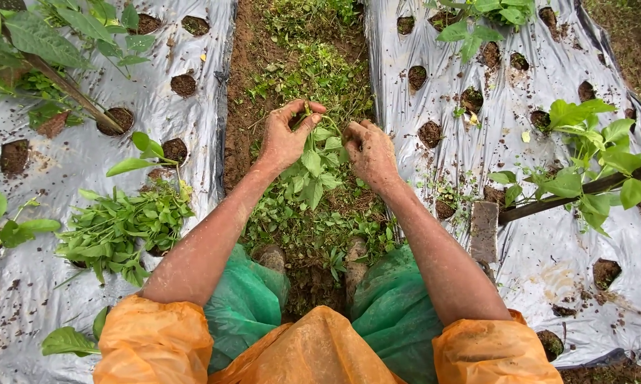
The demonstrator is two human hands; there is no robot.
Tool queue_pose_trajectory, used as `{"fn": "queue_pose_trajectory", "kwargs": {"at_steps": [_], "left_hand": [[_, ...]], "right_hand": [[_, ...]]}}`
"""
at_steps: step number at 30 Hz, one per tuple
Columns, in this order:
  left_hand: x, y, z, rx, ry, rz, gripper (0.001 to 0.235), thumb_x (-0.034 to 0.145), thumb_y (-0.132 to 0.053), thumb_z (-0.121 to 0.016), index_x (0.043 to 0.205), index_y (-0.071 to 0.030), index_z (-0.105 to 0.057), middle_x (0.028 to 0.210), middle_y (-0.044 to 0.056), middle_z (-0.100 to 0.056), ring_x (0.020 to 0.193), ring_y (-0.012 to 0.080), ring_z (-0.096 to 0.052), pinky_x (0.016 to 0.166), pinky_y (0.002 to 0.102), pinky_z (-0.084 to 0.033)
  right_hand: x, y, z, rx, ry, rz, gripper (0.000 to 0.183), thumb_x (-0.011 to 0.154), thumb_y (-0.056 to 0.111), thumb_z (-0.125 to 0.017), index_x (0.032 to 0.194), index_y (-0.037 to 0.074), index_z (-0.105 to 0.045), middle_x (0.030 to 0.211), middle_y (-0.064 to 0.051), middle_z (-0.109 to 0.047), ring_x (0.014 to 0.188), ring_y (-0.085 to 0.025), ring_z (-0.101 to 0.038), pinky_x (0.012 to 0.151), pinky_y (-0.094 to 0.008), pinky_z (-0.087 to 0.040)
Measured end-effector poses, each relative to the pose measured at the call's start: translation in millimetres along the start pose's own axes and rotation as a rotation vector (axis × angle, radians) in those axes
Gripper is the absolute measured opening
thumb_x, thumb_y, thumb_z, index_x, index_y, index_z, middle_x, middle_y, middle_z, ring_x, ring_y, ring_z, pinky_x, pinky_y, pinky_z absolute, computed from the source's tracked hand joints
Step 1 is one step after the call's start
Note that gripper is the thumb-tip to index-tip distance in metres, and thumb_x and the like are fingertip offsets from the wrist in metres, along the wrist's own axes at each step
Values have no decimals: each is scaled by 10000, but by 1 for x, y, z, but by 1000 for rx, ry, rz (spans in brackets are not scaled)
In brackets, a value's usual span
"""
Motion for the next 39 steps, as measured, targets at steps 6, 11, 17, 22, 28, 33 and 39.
{"fn": "queue_pose_trajectory", "kwargs": {"at_steps": [6, 11, 17, 22, 28, 33, 39], "left_hand": [[2, 6, 9, -6, -35, 2, 130, 978, -72, -717, 1060, -132, -797, 902, 38, -688, 880, 96, -610, 836, 287, -564], [-2, 14, 13, 2, -85, 39, 124, 979, -82, -719, 1061, -138, -793, 886, 26, -678, 826, 84, -600, 759, 259, -561], [2, 16, 12, -6, -155, 42, 85, 973, -88, -741, 1040, -121, -781, 875, 32, -715, 790, 90, -656, 733, 238, -585], [-6, 6, -1, 41, -153, 93, 52, 949, -107, -766, 1000, -107, -778, 832, 12, -711, 705, 80, -688, 653, 208, -577], [-9, -25, -11, 108, -113, 90, 49, 939, -133, -774, 985, -116, -783, 787, 5, -698, 648, 66, -654, 614, 209, -561], [-9, -21, -10, 112, -104, 116, 46, 932, -126, -772, 977, -125, -785, 770, -1, -689, 638, 65, -640, 617, 213, -556], [-9, -17, -12, 110, -90, 145, 55, 931, -109, -765, 976, -132, -786, 753, 1, -693, 644, 67, -653, 624, 212, -564]], "right_hand": [[0, -20, 0, 27, -91, -115, 190, 944, 115, -560, 1036, 242, -668, 971, -102, -641, 948, -422, -670, 810, -546, -547], [-12, -2, 30, 7, -245, -120, 334, 954, 58, -594, 1278, 123, -636, 1397, -226, -571, 1201, -535, -570, 969, -665, -490], [-12, 3, 47, -23, -501, 2, 135, 1003, 120, -593, 1109, 176, -653, 983, -65, -675, 1021, -316, -662, 902, -450, -519], [-12, 49, 44, 23, -252, -7, 260, 938, 217, -788, 1060, 109, -585, 932, -108, -611, 751, -318, -700, 662, -476, -612], [-12, 28, 23, -192, -155, -96, 190, 925, 126, -670, 1058, 171, -542, 965, -112, -648, 859, -393, -725, 701, -525, -595], [-11, 24, 26, -95, -147, -128, 245, 914, 66, -609, 1122, 140, -502, 929, -155, -638, 821, -451, -712, 714, -577, -578], [-8, 8, 17, -131, -99, -165, 213, 927, 108, -603, 1120, 190, -566, 1008, -112, -627, 875, -431, -713, 762, -573, -580]]}}
Point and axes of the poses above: each hand's wrist, its own x-axis towards the middle knuckle, its own z-axis out of the back of the hand, y = z × x, the point moved 8 cm from there along x, towards the middle knuckle
